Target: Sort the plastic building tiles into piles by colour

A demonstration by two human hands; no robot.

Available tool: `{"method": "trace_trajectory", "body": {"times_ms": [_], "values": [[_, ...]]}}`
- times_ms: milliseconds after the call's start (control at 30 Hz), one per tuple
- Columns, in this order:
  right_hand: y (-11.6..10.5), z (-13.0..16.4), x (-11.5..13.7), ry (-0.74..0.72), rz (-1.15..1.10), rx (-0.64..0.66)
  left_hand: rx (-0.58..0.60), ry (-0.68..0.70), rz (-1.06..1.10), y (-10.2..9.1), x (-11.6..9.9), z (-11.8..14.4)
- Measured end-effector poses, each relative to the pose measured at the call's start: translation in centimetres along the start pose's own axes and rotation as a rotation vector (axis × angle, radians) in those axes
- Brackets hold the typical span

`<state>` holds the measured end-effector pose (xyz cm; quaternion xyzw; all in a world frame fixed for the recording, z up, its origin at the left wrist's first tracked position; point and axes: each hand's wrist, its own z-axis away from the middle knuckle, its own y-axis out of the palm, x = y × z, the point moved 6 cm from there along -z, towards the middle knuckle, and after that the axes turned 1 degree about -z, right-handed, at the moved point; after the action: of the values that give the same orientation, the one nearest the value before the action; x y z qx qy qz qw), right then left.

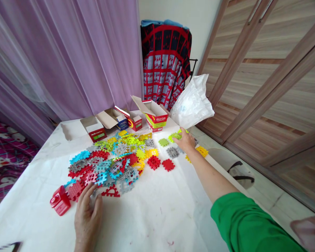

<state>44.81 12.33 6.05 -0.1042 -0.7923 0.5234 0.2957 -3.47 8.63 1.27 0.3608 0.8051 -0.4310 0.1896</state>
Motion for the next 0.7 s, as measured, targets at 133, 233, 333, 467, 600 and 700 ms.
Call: {"method": "trace_trajectory", "body": {"times_ms": [133,233,333,467,600,700], "values": [[1.8,1.4,2.3,-0.038,-0.043,0.041,0.004,-0.004,0.014,0.0,0.0,0.0],[3.1,2.4,4.4,-0.062,-0.068,0.083,0.009,-0.011,0.025,0.0,-0.2,-0.1],[4.0,3.5,6.6,-0.091,-0.054,0.128,0.014,-0.023,0.022,0.0,-0.3,-0.2],[4.4,4.7,8.7,-0.136,0.044,0.168,0.016,-0.033,0.028,0.1,-0.2,-0.2],[3.4,4.4,9.6,-0.182,0.173,0.086,0.021,-0.036,0.037,0.2,-0.1,-0.1],[3.2,3.8,10.1,-0.233,0.223,0.077,0.020,-0.027,0.039,0.1,-0.1,0.0]]}}
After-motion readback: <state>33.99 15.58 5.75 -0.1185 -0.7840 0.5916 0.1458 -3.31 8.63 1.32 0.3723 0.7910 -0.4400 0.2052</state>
